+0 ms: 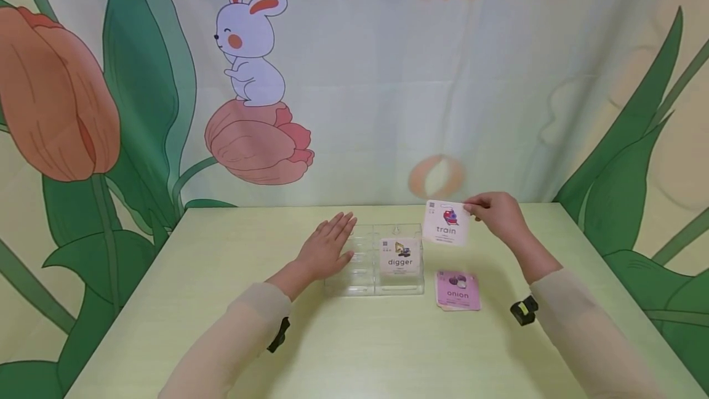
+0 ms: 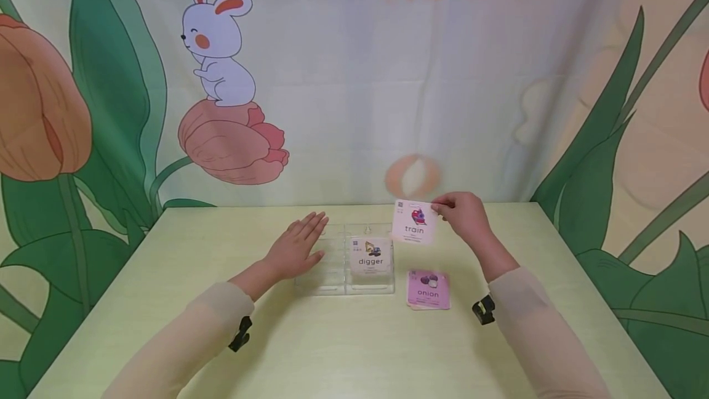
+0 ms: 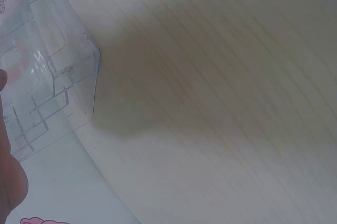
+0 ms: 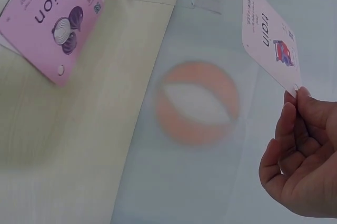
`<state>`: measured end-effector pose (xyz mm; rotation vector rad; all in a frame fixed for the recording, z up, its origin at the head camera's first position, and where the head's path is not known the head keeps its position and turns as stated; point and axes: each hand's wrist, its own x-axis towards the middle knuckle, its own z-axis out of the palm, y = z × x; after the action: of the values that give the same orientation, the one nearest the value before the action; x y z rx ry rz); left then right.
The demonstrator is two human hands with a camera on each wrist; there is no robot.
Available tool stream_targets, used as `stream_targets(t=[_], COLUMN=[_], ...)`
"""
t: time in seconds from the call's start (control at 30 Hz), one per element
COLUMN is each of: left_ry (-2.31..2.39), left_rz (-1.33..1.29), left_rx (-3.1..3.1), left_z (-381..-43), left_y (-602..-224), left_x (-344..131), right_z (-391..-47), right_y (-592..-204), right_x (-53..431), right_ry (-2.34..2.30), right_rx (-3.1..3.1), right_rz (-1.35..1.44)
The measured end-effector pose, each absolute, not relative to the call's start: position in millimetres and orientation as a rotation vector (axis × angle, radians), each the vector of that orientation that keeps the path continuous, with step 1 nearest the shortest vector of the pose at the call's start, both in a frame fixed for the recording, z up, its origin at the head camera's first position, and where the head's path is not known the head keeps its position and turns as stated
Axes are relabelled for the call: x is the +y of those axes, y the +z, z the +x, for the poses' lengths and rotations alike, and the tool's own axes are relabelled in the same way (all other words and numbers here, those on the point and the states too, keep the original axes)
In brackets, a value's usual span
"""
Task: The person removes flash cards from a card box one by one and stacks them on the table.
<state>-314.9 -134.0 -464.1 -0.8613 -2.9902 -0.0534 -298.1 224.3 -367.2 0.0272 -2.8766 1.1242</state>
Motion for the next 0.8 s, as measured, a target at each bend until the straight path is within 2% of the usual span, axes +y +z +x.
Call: stream_targets(t=[0.8], left_ry=[-0.046], left_rz=[-0.868], left_rx=[-2.994], left_z=[-312], left_y=[-460], left_x=[-134], right_z=[-285], right_y=[-404], right_x=[250], right_ry=[1.243], right_rx=[-2.885], right_rz=[-0.143])
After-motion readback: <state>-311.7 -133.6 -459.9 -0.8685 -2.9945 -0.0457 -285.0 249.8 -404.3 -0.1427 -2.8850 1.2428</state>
